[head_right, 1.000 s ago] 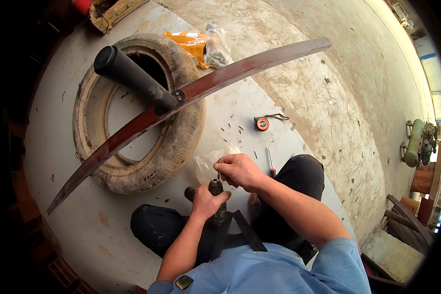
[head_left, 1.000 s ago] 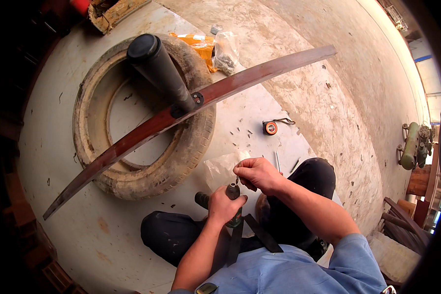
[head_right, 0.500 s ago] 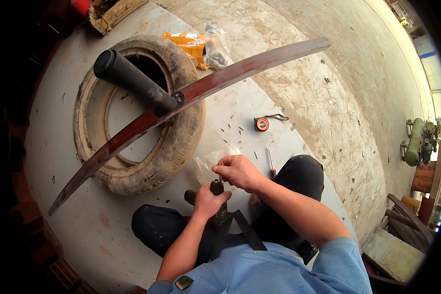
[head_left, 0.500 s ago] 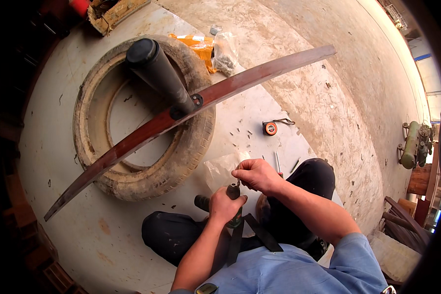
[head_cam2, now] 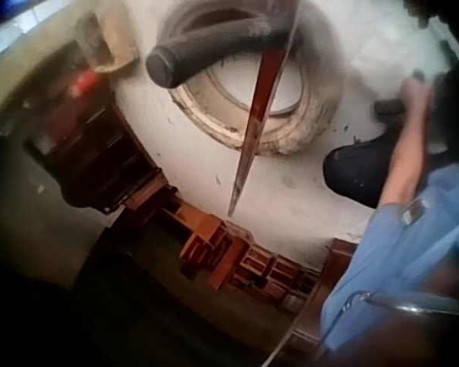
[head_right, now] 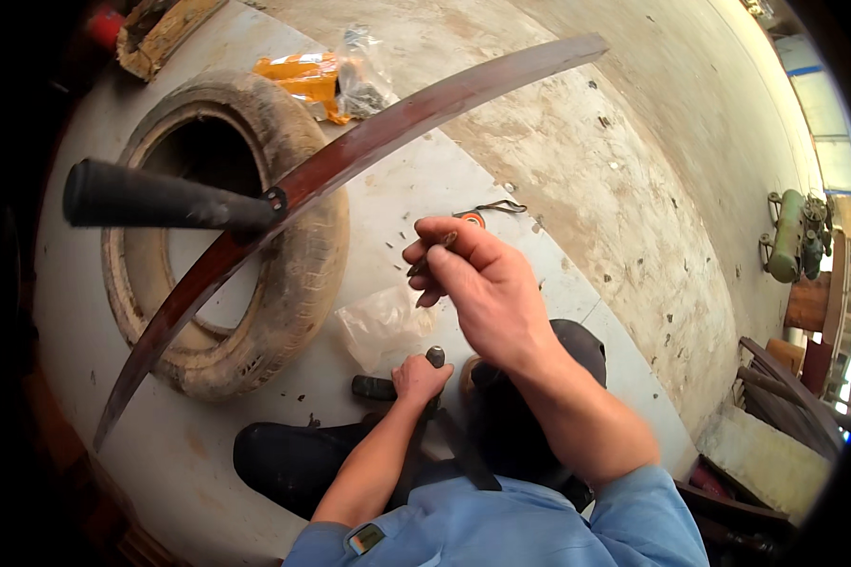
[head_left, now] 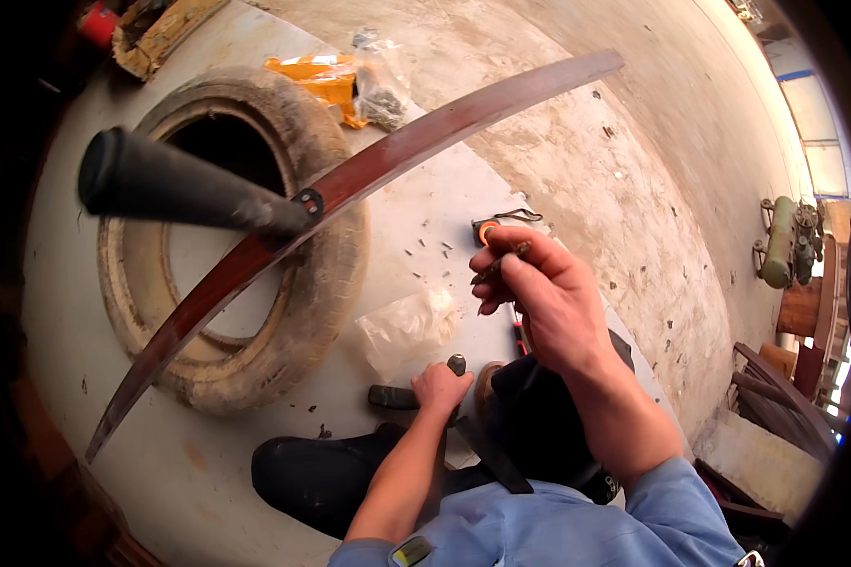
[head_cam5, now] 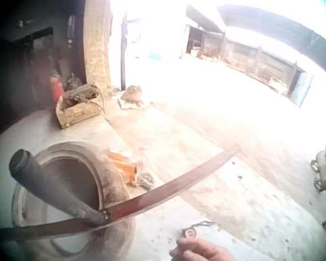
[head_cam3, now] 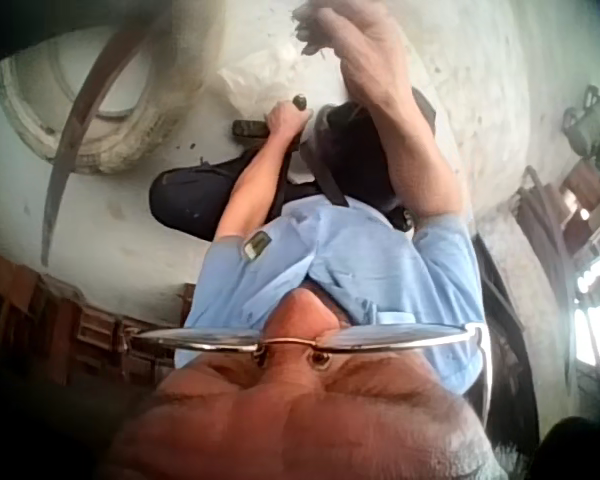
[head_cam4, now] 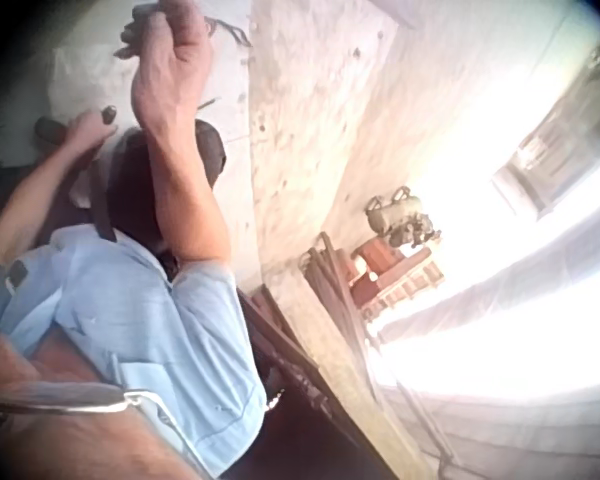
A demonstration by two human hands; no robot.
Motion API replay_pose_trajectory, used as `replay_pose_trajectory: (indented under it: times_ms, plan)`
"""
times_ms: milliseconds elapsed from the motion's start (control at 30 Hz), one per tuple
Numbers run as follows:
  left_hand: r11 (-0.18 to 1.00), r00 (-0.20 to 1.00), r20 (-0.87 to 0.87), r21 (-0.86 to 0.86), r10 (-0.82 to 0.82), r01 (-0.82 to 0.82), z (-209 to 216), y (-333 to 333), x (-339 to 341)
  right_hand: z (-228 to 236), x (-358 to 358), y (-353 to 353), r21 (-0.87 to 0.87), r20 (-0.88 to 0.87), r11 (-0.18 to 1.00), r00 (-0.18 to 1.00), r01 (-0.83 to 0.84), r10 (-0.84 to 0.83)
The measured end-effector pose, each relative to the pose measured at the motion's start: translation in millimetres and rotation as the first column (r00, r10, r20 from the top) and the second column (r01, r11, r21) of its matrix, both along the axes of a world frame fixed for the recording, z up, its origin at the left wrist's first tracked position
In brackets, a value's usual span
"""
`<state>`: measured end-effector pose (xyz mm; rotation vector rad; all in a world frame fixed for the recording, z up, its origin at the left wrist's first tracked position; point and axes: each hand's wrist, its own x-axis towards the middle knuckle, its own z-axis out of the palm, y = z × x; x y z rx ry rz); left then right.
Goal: The person retrieves a screw from a bag and walks to a work area. They use a cordless drill and a rubber mallet to attach a metal fan blade to a central hub mounted on a tire. The person repeatedly drills and taps the blade to secure it.
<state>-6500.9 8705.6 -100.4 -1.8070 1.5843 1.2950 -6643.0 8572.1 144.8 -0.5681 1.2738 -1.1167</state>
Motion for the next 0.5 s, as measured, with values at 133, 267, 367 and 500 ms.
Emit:
replay_pose_trajectory:
  times_ms: [133,267,367,500]
  plan:
    - [0.999,0.998,0.039,-0.011,-0.053,0.054,-12.9,0.5,-13.5,4.5,-2.3,13.9,0.001,0.109,0.996,0.99,0.089,-0.088]
    - [0.998,1.0,0.019,-0.063,-0.011,0.012,-11.1,-5.6,-17.1,23.2,2.9,21.2,0.272,0.175,0.962,0.984,-0.004,-0.045]
    - [0.987,0.987,0.007,-0.001,-0.164,0.164,0.2,-8.7,-9.5,27.9,27.3,31.7,0.268,0.194,0.954,0.978,-0.133,0.081]
    - [0.959,0.96,-0.015,-0.053,-0.278,0.277,44.7,-11.3,15.2,30.4,42.6,37.1,0.352,0.185,0.913,0.972,-0.205,0.147]
